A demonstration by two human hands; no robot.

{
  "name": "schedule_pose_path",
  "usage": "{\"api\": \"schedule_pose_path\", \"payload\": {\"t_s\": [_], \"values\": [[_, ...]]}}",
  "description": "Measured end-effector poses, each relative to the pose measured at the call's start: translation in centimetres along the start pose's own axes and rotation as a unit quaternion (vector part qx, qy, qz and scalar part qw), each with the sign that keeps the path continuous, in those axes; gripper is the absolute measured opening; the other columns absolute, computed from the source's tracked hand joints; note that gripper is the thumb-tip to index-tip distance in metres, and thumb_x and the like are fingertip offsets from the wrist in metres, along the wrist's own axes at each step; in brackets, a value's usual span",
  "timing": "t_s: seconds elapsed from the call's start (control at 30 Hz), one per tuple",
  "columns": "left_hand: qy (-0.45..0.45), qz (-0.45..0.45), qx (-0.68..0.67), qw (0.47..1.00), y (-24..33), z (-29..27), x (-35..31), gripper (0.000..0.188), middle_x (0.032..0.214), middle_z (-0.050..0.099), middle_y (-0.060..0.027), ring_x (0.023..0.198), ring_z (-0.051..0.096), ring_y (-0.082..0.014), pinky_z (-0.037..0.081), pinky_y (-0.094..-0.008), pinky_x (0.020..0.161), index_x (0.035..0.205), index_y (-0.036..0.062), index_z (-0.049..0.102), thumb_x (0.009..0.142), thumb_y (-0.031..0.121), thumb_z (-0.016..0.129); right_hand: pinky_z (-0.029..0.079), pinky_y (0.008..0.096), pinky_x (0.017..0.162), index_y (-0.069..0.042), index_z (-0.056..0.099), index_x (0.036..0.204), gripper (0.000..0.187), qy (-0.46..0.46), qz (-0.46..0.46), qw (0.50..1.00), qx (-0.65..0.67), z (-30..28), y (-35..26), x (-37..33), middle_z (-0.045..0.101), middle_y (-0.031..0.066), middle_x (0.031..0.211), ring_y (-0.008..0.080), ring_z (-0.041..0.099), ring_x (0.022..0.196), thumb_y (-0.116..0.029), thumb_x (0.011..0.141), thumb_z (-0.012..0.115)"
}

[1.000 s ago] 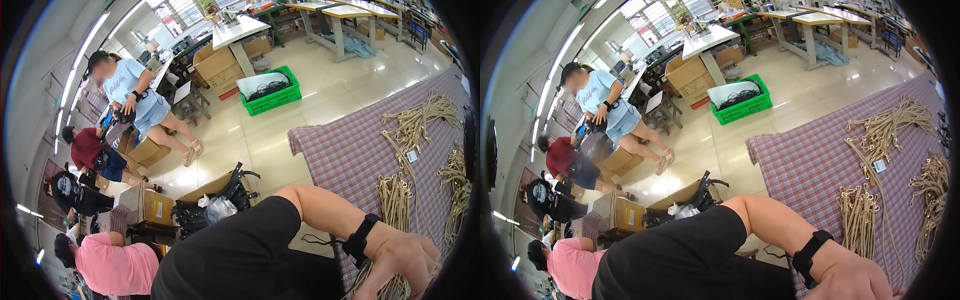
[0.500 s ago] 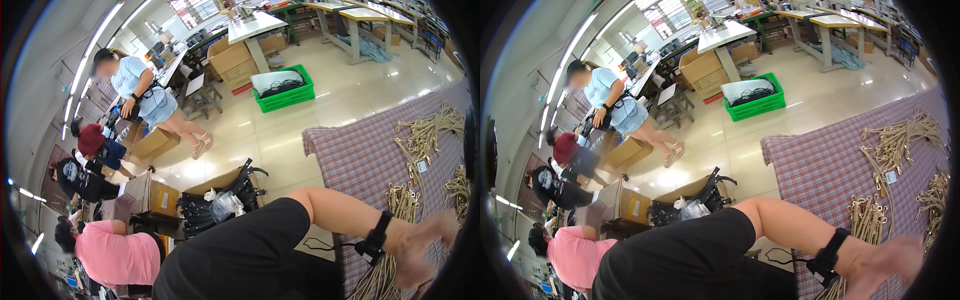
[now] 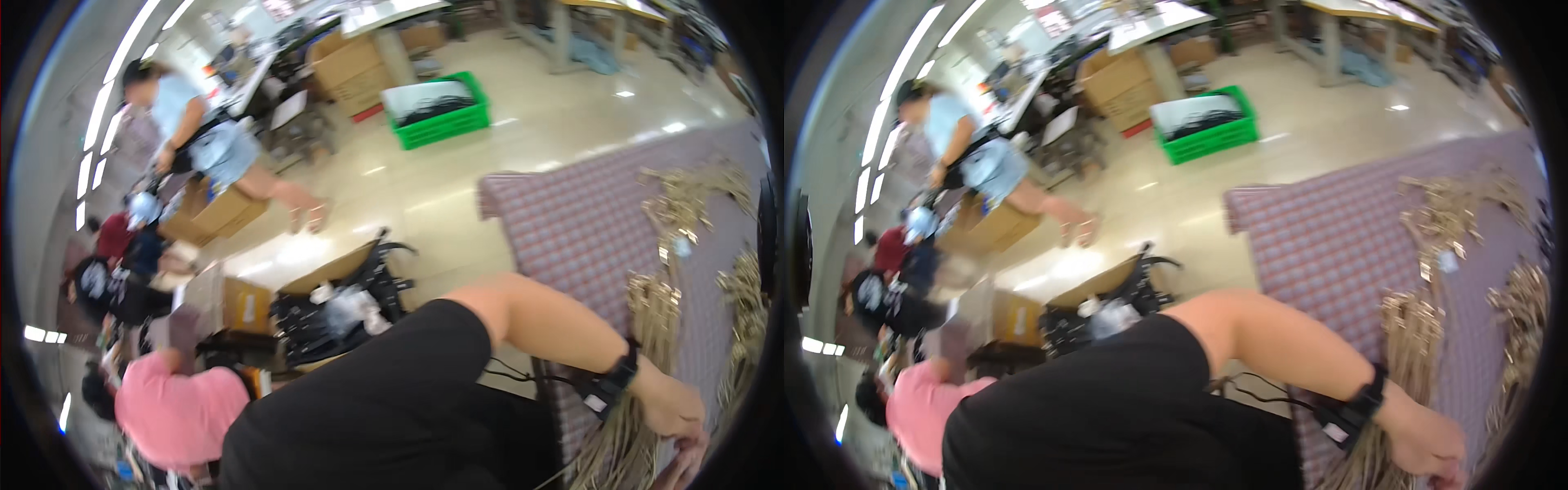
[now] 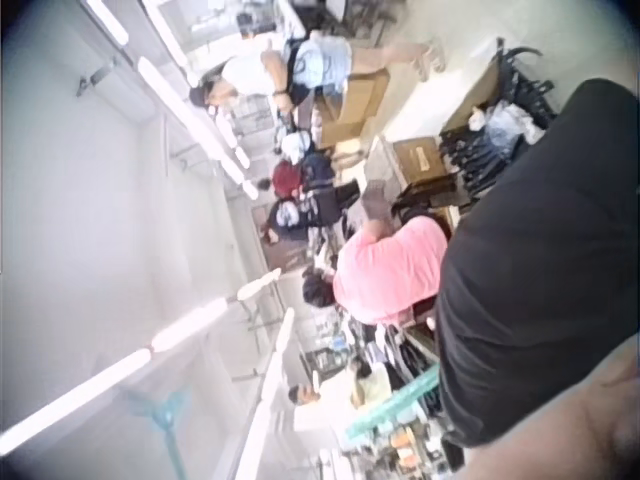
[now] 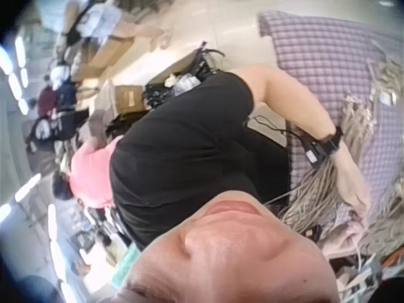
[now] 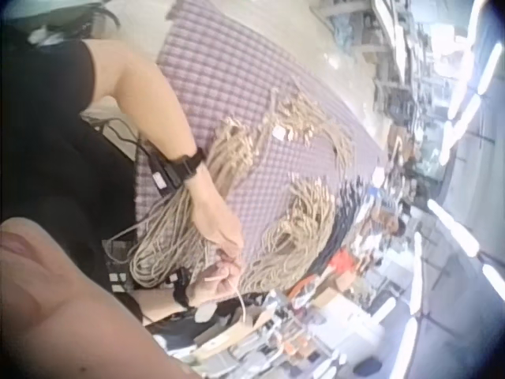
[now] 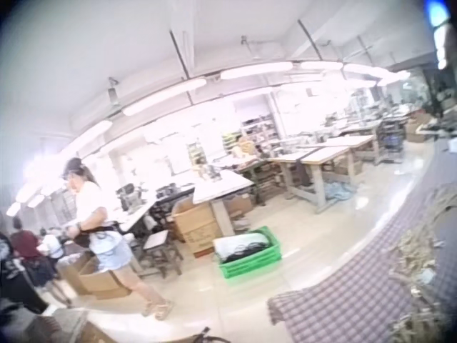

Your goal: The person sits at a table in a workshop and repeatedly inserts small white plastic pieces into the ends of beige cords. They handle the cords one by one, pulling them from a pile, inserting the plastic piece, and placing the finished cord back on the table.

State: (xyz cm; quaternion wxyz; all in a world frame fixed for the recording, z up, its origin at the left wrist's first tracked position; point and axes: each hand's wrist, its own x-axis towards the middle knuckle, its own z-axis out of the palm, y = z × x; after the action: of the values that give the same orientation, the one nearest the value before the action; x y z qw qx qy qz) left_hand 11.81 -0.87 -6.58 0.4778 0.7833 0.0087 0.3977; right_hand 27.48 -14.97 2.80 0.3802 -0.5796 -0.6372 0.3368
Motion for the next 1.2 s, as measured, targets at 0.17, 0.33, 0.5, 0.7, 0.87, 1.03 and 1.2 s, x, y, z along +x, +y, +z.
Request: {"api": "schedule_pose_path", "payload": {"t_s": [0.17, 0.33, 0.5, 0.7, 0.87, 1.03, 1.2], "values": [[0.076, -0.089, -0.132, 0.984, 6.1, -3.5, -1.1, 0.041, 0.083, 0.074, -0.0165, 0.077, 0.07, -0.0312, 0.054, -0.044, 0.074, 0.091, -0.0032, 0.074, 0.107, 0.031, 0.057, 0.04, 0.0349, 0.09, -0.006, 0.049, 0.092, 0.034, 0.011, -0.116, 0.988, 0.099, 0.0, 4.0, 1.6, 0.05, 0.0073, 0.1, 0.0206, 0.049, 0.096, -0.032, 0.109, 0.063], [0.042, -0.185, -0.139, 0.972, 6.7, -4.5, 0.3, 0.025, 0.074, 0.072, -0.01, 0.069, 0.059, -0.0105, 0.047, -0.0316, 0.064, 0.097, -0.0053, 0.076, 0.102, 0.019, 0.071, 0.05, 0.0391, 0.102, -0.001, 0.062, 0.095, 0.017, 0.067, -0.14, 0.976, 0.15, 0.5, 3.0, 0.3, 0.056, 0.011, 0.103, 0.0238, 0.057, 0.103, -0.015, 0.105, 0.065], [0.083, -0.177, -0.069, 0.978, 5.6, -5.2, -1.0, 0.02, 0.085, 0.076, -0.006, 0.076, 0.062, -0.0082, 0.05, -0.0291, 0.068, 0.102, -0.0024, 0.078, 0.105, 0.014, 0.068, 0.054, 0.0378, 0.095, 0.001, 0.066, 0.089, 0.016, 0.061, -0.131, 0.983, 0.113, 2.4, -0.6, 2.9, 0.066, 0.019, 0.118, 0.026, 0.068, 0.102, -0.009, 0.101, 0.065], [0.169, -0.17, 0.009, 0.971, 6.5, -4.9, -0.5, 0.021, 0.082, 0.071, -0.0014, 0.074, 0.057, -0.0049, 0.046, -0.0261, 0.066, 0.102, -0.0011, 0.075, 0.11, 0.013, 0.062, 0.051, 0.0331, 0.09, 0.001, 0.073, 0.094, 0.011, 0.116, -0.171, 0.975, 0.084, 1.6, -0.2, 2.1, 0.065, 0.0133, 0.118, 0.021, 0.062, 0.105, -0.008, 0.1, 0.071], [0.256, -0.167, -0.064, 0.95, 5.9, -5.1, -0.5, 0.019, 0.068, 0.049, 0.0066, 0.059, 0.041, -0.0005, 0.032, -0.021, 0.053, 0.109, 0.0019, 0.062, 0.115, 0.02, 0.058, 0.04, 0.0237, 0.066, 0.0, 0.072, 0.095, 0.017, 0.156, -0.007, 0.975, 0.158, -0.6, 1.0, 2.0, 0.058, -0.001, 0.085, 0.0066, 0.048, 0.073, -0.012, 0.106, 0.068], [0.301, -0.125, -0.002, 0.945, 5.6, -5.2, -0.7, 0.016, 0.068, 0.049, 0.0058, 0.057, 0.039, -0.0012, 0.031, -0.0213, 0.05, 0.11, 0.0045, 0.058, 0.116, 0.02, 0.055, 0.032, 0.0205, 0.053, 0.0, 0.074, 0.095, 0.02, 0.098, 0.071, 0.97, 0.212, -0.7, -0.4, 1.6, 0.057, -0.0066, 0.068, 0.0006, 0.044, 0.058, -0.016, 0.107, 0.069], [0.334, -0.115, 0.029, 0.935, 6.0, -5.5, -0.6, 0.014, 0.069, 0.051, 0.0048, 0.058, 0.04, -0.0017, 0.032, -0.0234, 0.051, 0.11, 0.003, 0.058, 0.115, 0.016, 0.055, 0.034, 0.0207, 0.05, -0.001, 0.074, 0.095, 0.02, 0.036, 0.108, 0.98, 0.161, -0.5, -0.7, 1.4, 0.059, -0.0051, 0.065, 0.0009, 0.045, 0.054, -0.015, 0.107, 0.069]]}}
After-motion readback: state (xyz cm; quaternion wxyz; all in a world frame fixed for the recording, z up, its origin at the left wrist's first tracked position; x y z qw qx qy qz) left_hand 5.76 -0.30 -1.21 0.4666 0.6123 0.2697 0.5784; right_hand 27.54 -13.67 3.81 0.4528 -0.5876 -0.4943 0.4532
